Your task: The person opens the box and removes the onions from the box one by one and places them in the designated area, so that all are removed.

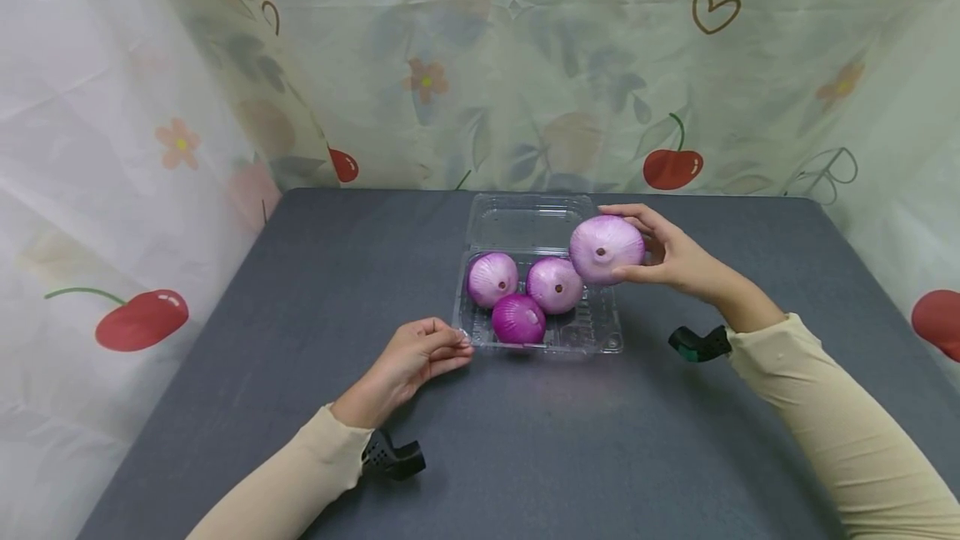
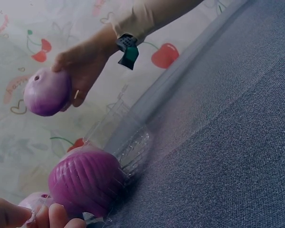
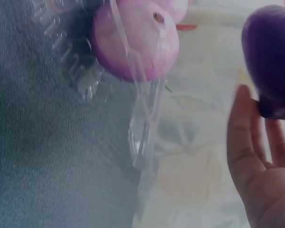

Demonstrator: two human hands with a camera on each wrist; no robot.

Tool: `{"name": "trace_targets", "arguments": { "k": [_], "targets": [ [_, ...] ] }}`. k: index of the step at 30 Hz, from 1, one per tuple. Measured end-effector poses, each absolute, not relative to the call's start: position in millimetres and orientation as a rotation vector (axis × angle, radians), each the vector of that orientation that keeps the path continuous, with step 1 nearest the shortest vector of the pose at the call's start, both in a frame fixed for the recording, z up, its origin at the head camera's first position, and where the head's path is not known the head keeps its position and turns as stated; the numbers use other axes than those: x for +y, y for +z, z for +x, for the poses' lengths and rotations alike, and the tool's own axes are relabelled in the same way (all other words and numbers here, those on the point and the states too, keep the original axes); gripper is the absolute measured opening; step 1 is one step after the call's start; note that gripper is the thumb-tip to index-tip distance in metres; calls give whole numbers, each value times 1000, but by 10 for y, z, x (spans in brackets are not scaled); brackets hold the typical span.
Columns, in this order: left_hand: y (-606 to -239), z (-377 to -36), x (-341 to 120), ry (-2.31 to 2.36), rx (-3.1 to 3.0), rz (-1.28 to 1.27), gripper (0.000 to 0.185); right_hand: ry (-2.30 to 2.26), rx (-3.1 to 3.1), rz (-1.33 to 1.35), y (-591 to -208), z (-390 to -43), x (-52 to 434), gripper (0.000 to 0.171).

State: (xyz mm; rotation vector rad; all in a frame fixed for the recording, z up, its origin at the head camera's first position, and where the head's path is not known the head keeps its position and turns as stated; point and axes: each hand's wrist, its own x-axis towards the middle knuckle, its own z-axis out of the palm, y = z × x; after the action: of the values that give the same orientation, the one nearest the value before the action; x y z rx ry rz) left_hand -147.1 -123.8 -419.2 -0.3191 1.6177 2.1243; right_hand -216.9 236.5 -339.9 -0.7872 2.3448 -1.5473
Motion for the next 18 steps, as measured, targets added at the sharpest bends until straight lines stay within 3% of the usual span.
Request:
{"name": "trace_targets", "arguments": {
  "k": [9,18],
  "targets": [
    [-4205,-1473,-1239,2128,1616,-318,7,-1878,2254,-774,-3475,-2258,2581,72],
    [-4209,-1473,-1240,2135,1612,-298,10,-2036,2116,-511,-3575,-2298,2758,73]
  ]
}}
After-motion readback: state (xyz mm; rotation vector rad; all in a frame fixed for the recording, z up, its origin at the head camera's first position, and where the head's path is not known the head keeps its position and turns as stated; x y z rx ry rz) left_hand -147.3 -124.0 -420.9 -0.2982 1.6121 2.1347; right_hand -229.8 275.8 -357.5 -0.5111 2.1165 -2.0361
